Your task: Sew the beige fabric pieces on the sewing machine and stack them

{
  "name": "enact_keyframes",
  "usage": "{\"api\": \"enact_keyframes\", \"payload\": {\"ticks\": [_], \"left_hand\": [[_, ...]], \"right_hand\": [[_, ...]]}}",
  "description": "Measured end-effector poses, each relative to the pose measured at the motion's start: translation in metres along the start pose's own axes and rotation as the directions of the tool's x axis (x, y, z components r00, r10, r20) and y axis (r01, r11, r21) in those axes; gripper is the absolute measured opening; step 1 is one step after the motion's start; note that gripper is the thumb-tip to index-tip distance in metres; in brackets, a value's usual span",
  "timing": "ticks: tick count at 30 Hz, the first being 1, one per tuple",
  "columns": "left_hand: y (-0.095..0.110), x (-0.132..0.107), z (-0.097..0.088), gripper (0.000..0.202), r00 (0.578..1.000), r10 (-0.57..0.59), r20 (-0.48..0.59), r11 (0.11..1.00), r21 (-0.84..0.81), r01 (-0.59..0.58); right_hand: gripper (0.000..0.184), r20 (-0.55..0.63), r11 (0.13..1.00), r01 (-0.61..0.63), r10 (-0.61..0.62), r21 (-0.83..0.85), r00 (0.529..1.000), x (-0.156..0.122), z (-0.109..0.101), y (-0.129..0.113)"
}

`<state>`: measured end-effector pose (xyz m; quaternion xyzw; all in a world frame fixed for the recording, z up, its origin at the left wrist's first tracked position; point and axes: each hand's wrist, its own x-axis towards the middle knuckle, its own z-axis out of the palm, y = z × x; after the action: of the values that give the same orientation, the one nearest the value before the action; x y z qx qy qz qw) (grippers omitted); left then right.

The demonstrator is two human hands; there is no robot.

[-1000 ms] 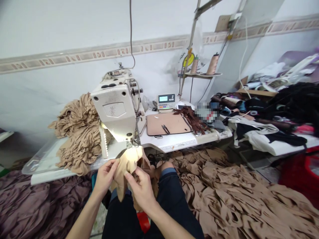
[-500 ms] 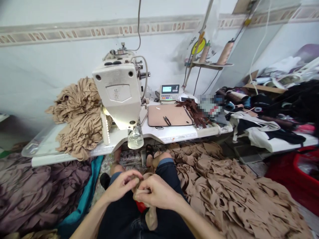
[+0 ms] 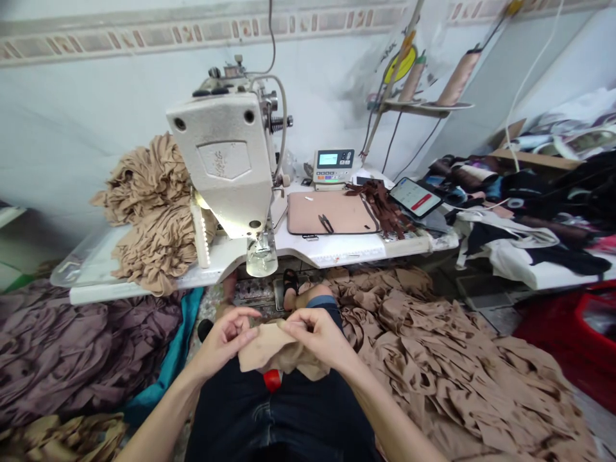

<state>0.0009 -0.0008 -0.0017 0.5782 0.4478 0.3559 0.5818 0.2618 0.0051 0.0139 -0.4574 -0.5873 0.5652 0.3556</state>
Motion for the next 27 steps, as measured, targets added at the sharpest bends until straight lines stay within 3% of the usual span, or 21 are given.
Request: {"api": "enact_keyframes", "payload": {"ticks": [4, 8, 10, 12, 15, 17, 21, 27], "left_hand": [[0.011, 0.008, -0.009, 0.037, 0.993, 0.121, 0.008, 0.978, 0.168, -0.12], [0.027, 0.015, -0.015, 0.029, 0.95, 0.308, 0.045, 0.84, 0.456, -0.294], [0.032, 0.017, -0.014, 0.027, 0.94, 0.34, 0.031, 0.833, 0.453, -0.317], [0.034, 0.019, -0.013, 0.025, 0.951, 0.307, -0.028, 0.885, 0.376, -0.275], [0.033, 0.019, -0.01, 0.028, 0.974, 0.19, -0.122, 0.963, 0.216, -0.161], [0.032, 0.019, -0.011, 0.032, 0.975, 0.168, -0.146, 0.976, 0.166, -0.144], [0.033, 0.018, -0.016, 0.026, 0.953, 0.288, -0.098, 0.937, 0.236, -0.259], [0.044, 0.022, -0.015, 0.026, 0.91, 0.408, -0.078, 0.871, 0.334, -0.361]], "right_hand": [[0.047, -0.046, 0.999, -0.004, 0.007, 0.054, 0.999, 0.008, 0.007, -0.004], [0.037, -0.126, 0.982, 0.134, -0.151, -0.134, 0.98, 0.006, 0.007, -0.023], [0.032, -0.159, 0.937, 0.234, -0.28, -0.258, 0.947, 0.004, 0.007, -0.034], [0.028, -0.173, 0.888, 0.313, -0.385, -0.337, 0.907, 0.003, 0.007, -0.043], [0.024, -0.184, 0.859, 0.347, -0.436, -0.377, 0.881, 0.006, 0.007, -0.049], [0.025, -0.191, 0.856, 0.337, -0.434, -0.391, 0.88, 0.009, 0.007, -0.048], [0.026, -0.191, 0.843, 0.349, -0.453, -0.409, 0.871, 0.009, 0.009, -0.047], [0.025, -0.246, 0.784, 0.419, -0.565, -0.458, 0.788, 0.009, 0.011, -0.056]]}}
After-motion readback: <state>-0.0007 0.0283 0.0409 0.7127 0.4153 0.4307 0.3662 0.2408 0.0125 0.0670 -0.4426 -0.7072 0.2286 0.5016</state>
